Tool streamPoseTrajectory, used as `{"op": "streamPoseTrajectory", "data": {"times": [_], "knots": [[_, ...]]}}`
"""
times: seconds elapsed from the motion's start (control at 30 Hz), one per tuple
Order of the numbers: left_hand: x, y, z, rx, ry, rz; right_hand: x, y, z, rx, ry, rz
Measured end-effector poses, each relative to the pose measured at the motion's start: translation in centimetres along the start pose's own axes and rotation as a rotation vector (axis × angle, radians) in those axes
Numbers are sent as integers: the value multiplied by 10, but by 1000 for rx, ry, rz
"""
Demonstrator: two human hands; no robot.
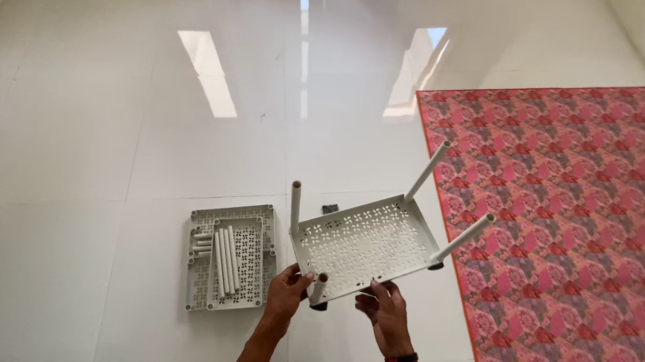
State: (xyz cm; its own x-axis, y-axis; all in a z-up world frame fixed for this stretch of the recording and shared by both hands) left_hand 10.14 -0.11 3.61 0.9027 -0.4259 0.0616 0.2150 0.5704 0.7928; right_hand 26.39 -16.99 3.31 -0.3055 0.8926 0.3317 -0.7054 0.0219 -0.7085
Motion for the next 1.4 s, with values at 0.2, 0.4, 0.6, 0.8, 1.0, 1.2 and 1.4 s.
{"op": "streamPoseTrajectory", "data": {"times": [0.2,0.4,0.6,0.8,1.0,1.2,1.4], "knots": [[21,20,26,143,-45,-25,-5,-18,7,-55,75,-44],[47,50,61,6,-196,231,7,-48,25,-126,69,-57],[61,89,84,37,-254,257,18,-78,42,-174,54,-12],[60,93,91,117,-178,234,33,-99,64,-212,32,-12],[54,99,93,134,-159,319,45,-113,86,-180,31,17],[53,116,92,132,-152,330,41,-126,106,-247,82,525],[57,107,88,116,-149,242,103,-161,161,-799,-302,324]]}}
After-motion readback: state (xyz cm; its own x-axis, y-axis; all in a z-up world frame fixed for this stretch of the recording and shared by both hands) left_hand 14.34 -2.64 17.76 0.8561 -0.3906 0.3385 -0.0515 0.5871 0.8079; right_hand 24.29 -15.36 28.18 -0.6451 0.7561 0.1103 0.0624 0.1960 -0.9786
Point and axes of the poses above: each hand's wrist, its own z-axis away from the middle knuckle, its own x-axis out of the palm, y = z × x, the point moved 6 cm from there along -z, towards the middle knuckle, and after that the axes turned 8 degrees about y, right-handed, at the moved point
